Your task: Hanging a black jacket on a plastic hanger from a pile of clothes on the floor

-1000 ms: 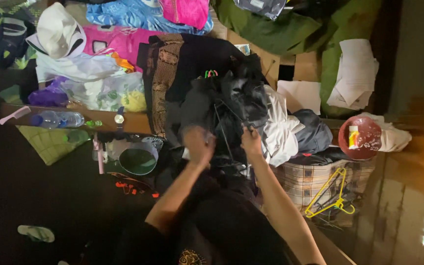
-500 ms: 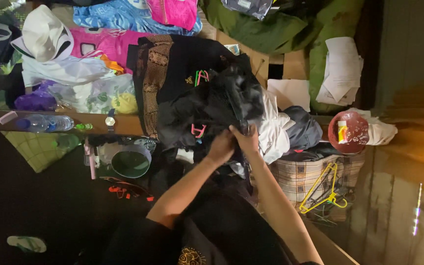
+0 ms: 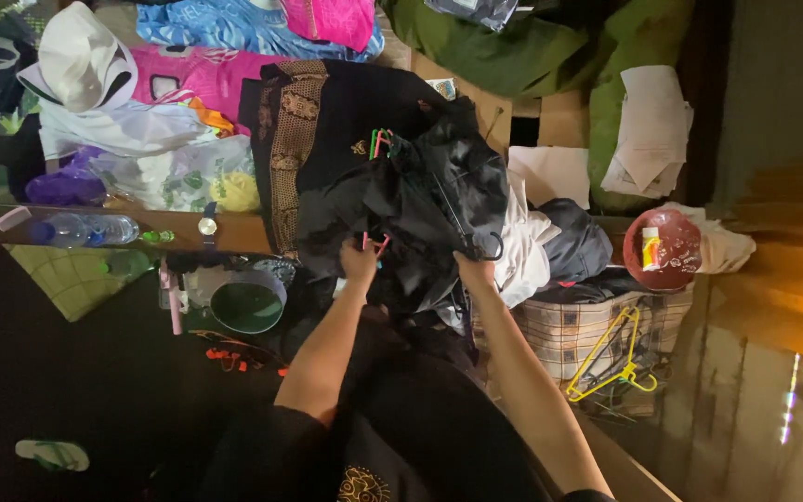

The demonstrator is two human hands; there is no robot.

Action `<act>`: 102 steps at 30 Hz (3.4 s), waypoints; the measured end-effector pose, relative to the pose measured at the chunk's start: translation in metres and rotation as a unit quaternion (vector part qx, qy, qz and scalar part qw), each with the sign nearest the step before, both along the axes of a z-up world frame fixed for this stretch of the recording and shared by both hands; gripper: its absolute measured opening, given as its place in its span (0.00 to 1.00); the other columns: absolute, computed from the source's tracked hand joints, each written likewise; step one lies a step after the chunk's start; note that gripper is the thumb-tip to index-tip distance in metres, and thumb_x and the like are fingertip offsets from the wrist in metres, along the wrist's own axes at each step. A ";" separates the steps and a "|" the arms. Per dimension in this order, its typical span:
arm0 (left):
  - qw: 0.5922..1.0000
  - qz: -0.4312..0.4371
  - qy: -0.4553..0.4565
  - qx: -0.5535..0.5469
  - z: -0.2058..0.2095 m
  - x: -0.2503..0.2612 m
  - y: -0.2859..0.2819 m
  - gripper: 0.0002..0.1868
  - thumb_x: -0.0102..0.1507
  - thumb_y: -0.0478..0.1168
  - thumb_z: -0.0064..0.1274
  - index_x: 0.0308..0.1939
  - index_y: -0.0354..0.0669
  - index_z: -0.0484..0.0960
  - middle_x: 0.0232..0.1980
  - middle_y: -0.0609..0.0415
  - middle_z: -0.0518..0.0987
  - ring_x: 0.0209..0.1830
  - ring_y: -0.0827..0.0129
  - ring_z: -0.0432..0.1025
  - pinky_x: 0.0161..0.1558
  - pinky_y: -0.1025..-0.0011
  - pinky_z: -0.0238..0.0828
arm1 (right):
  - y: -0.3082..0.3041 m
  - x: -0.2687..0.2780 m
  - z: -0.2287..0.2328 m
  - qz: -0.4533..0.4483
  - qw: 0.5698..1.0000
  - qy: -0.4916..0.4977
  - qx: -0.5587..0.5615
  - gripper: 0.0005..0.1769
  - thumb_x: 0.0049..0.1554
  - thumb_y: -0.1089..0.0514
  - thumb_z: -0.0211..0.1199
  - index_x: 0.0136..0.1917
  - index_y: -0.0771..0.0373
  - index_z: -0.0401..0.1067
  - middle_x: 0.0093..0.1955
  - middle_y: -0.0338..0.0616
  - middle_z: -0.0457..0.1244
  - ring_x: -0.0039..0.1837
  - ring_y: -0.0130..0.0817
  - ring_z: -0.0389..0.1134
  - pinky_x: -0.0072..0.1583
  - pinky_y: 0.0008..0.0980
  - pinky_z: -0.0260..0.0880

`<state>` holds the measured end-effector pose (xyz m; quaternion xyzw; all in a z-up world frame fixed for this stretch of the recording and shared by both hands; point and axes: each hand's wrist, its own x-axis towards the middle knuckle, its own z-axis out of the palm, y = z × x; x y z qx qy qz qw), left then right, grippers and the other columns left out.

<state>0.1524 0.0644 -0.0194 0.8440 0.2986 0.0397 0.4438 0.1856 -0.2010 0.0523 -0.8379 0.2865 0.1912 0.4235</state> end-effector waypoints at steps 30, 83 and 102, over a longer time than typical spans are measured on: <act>0.903 0.209 -0.119 -0.355 0.119 -0.030 0.045 0.16 0.71 0.43 0.47 0.46 0.30 0.78 0.41 0.47 0.78 0.40 0.61 0.74 0.44 0.63 0.79 | 0.007 0.013 -0.065 -0.101 0.970 -0.179 0.130 0.20 0.61 0.63 0.64 0.66 0.64 0.67 0.47 0.47 0.64 0.45 0.39 0.64 0.45 0.40 0.63; 0.989 -0.043 0.072 -0.120 0.026 0.038 0.001 0.24 0.66 0.46 0.48 0.59 0.34 0.81 0.59 0.33 0.82 0.63 0.41 0.74 0.63 0.54 0.71 | -0.027 0.015 0.192 -0.030 0.895 -0.021 0.444 0.15 0.65 0.59 0.53 0.64 0.60 0.66 0.28 0.31 0.51 0.28 0.23 0.51 0.32 0.28 0.53; 0.986 -0.024 -0.086 0.142 0.167 0.028 -0.007 0.54 0.59 0.50 0.68 0.76 0.24 0.54 0.76 0.22 0.57 0.75 0.33 0.55 0.74 0.49 0.54 | -0.048 -0.009 0.077 -0.192 0.917 -0.097 0.336 0.10 0.62 0.62 0.59 0.58 0.60 0.73 0.32 0.34 0.59 0.31 0.23 0.58 0.34 0.27 0.59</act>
